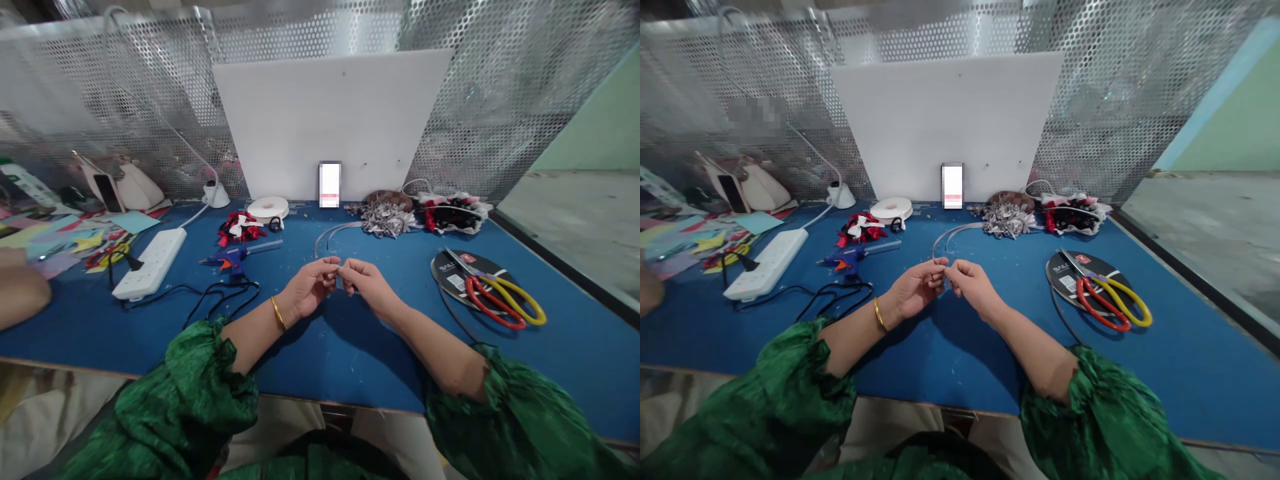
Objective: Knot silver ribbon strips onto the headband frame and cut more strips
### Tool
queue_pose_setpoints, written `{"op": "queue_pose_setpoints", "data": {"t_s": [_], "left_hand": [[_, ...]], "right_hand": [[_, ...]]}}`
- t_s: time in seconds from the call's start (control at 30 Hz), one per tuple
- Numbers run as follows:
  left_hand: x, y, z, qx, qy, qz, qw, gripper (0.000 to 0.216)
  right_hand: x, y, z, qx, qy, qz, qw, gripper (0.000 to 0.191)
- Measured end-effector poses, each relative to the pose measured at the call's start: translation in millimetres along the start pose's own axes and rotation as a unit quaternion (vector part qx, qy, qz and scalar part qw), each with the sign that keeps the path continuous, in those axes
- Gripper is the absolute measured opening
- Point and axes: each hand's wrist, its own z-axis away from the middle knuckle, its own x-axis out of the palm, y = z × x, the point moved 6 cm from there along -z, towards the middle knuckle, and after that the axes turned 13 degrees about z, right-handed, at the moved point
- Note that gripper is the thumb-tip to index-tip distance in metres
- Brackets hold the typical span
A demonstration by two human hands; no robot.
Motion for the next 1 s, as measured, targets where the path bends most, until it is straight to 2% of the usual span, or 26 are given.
{"op": "queue_pose_setpoints", "data": {"t_s": [0.17,0.3,0.43,0.53,0.73,1.0], "left_hand": [[-2,1,-3,-0.013,-0.003,0.032,0.999,0.013],[1,-4,0,-0.056,0.000,0.059,0.997,0.010],[5,-7,2,-0.048,-0.021,0.010,0.999,0.019],[5,-10,1,-0.039,-0.036,-0.021,0.998,0.024],[6,-10,0,-0.039,-0.044,0.009,0.998,0.027],[4,-10,-3,-0.037,-0.052,0.038,0.997,0.019]], "right_hand": [[6,2,0,0.006,-0.048,-0.035,0.998,0.036],[2,0,0,-0.001,-0.017,-0.021,1.000,0.031],[0,2,1,0.026,0.022,0.002,0.999,0.026],[6,4,3,0.050,0.014,-0.038,0.998,0.026],[13,5,6,0.076,0.004,-0.138,0.987,0.033],[14,7,3,0.060,-0.024,-0.158,0.985,0.035]]}}
